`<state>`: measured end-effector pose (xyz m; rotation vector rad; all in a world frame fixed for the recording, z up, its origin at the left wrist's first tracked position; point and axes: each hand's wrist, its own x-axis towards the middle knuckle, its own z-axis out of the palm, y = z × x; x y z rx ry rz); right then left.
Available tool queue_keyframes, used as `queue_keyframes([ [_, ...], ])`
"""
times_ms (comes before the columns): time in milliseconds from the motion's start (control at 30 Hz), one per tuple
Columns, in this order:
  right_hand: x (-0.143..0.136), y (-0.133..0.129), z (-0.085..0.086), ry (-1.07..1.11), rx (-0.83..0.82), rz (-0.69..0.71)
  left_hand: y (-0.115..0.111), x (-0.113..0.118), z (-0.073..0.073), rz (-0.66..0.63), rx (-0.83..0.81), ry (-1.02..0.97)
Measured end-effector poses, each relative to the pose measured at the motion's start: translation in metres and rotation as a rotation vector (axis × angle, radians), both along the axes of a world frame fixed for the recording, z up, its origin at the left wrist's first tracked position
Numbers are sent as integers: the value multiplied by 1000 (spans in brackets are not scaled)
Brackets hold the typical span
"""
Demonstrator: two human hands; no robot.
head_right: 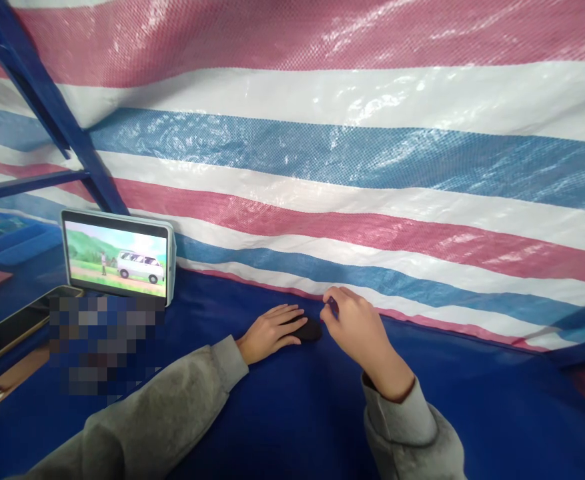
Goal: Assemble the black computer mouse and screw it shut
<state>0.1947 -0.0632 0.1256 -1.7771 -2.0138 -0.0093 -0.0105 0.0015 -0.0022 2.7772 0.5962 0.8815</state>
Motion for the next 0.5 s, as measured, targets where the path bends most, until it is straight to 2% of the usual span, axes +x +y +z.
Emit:
queue_keyframes([
  [167, 1, 5, -11, -151, -78, -78, -1, 2, 0, -7, 28, 29],
  [367, -5, 5, -13, -2, -49, 81, -4, 4, -1, -19, 51, 52],
  [500, -7, 1, -8, -36, -103, 77, -6, 5, -1, -12, 64, 52],
])
